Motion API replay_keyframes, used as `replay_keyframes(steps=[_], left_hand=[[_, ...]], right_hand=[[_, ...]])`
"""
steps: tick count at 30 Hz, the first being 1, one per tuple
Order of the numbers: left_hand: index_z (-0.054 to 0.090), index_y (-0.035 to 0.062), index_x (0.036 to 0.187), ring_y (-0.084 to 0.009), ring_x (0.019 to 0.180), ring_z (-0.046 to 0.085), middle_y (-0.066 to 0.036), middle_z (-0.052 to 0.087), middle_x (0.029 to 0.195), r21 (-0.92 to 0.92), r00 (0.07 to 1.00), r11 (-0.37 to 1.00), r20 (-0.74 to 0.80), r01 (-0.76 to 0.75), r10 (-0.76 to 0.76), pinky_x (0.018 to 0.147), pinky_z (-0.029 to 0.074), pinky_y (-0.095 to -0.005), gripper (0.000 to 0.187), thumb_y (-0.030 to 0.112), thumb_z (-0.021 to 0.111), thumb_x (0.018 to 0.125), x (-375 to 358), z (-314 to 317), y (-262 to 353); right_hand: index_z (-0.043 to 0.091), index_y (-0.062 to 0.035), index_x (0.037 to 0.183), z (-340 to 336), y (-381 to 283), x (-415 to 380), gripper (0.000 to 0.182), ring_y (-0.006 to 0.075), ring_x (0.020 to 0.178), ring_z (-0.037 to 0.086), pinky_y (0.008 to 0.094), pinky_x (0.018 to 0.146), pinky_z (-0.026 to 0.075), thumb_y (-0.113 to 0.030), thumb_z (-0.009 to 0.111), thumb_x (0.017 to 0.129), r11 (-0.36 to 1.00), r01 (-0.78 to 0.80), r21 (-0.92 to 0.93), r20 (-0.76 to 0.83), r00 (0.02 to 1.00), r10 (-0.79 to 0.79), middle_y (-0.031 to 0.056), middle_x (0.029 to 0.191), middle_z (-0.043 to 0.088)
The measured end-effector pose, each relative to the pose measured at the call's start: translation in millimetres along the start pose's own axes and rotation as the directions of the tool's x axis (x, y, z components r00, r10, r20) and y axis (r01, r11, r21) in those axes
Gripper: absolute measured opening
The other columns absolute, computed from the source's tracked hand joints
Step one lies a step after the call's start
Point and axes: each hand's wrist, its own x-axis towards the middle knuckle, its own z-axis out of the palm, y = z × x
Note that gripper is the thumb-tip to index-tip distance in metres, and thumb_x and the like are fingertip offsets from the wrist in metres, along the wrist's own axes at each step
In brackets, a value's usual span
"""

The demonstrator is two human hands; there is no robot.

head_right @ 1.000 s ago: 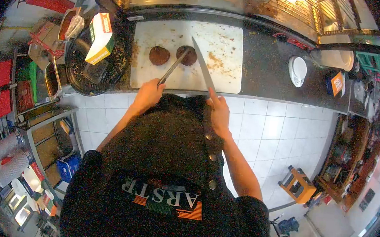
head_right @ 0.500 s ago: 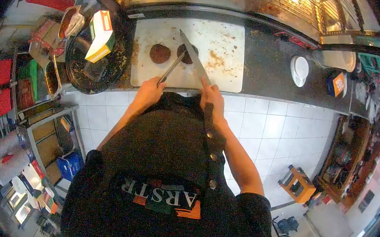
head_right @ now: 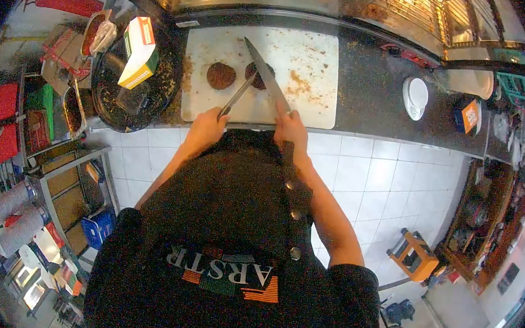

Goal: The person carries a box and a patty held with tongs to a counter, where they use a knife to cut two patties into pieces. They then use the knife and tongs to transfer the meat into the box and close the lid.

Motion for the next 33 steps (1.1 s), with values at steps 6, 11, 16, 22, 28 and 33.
replay_keyframes(steps=[6,11,16,22,28,33], left_hand=[[0.059,-0.0010,0.097,-0.0487,0.089,0.057,-0.030,0.061,0.091,0.005,0.996,0.996,0.020,0.088,-0.088,0.077,0.045,-0.0539,0.029,0.027,0.052,0.091,-1.5,-3.4,9.1],[0.059,-0.0008,0.096,-0.0502,0.086,0.057,-0.030,0.062,0.088,-0.032,1.000,0.999,-0.014,0.021,-0.021,0.076,0.045,-0.0546,0.027,0.025,0.055,0.090,-0.8,-0.5,2.3],[0.059,-0.0014,0.094,-0.0506,0.086,0.057,-0.030,0.062,0.088,-0.032,0.999,0.999,-0.043,0.012,-0.013,0.075,0.044,-0.0547,0.027,0.025,0.055,0.090,2.1,7.9,-5.2],[0.059,-0.0017,0.094,-0.0488,0.088,0.057,-0.030,0.062,0.090,-0.034,1.000,0.999,-0.018,0.017,-0.018,0.078,0.044,-0.0537,0.028,0.025,0.053,0.090,-4.9,5.2,2.1],[0.061,-0.0009,0.100,-0.0458,0.094,0.058,-0.029,0.062,0.095,-0.022,0.999,0.999,-0.009,0.043,-0.044,0.081,0.044,-0.0510,0.032,0.028,0.053,0.091,1.0,5.6,1.7],[0.061,-0.0035,0.092,-0.0484,0.088,0.058,-0.030,0.062,0.087,-0.128,0.999,0.991,-0.033,-0.040,0.036,0.076,0.045,-0.0520,0.033,0.028,0.053,0.089,-0.2,8.4,-9.3]], right_hand=[[0.050,-0.0176,0.134,5.6,-8.0,9.2,0.044,0.0368,0.065,0.053,0.0436,0.057,0.044,-0.014,0.055,0.091,0.994,0.004,-0.111,-0.029,1.000,-0.007,0.0178,0.081,0.051],[0.052,-0.0190,0.132,-3.4,0.5,1.8,0.044,0.0385,0.067,0.054,0.0445,0.060,0.046,-0.013,0.056,0.089,0.990,-0.034,-0.135,0.060,0.997,0.043,0.0180,0.083,0.052],[0.053,-0.0178,0.131,8.0,-1.7,4.7,0.043,0.0387,0.071,0.057,0.0455,0.063,0.046,-0.013,0.057,0.088,0.997,-0.009,-0.079,-0.047,0.999,0.005,0.0191,0.084,0.054],[0.054,-0.0167,0.130,6.7,-0.5,18.0,0.041,0.0397,0.072,0.057,0.0450,0.065,0.047,-0.015,0.056,0.089,0.994,-0.062,-0.089,-0.032,0.998,0.059,0.0214,0.082,0.054],[0.051,-0.0175,0.134,-3.3,56.4,-15.8,0.043,0.0223,0.060,0.053,0.0363,0.056,0.045,-0.018,0.056,0.092,0.994,-0.093,-0.058,-0.097,0.991,0.087,0.0135,0.076,0.053],[0.045,-0.0081,0.139,-35.8,52.5,-3.5,0.045,0.0117,0.052,0.050,0.0266,0.048,0.042,-0.018,0.051,0.095,0.846,-0.270,0.459,0.080,0.961,0.264,0.0028,0.071,0.053]])
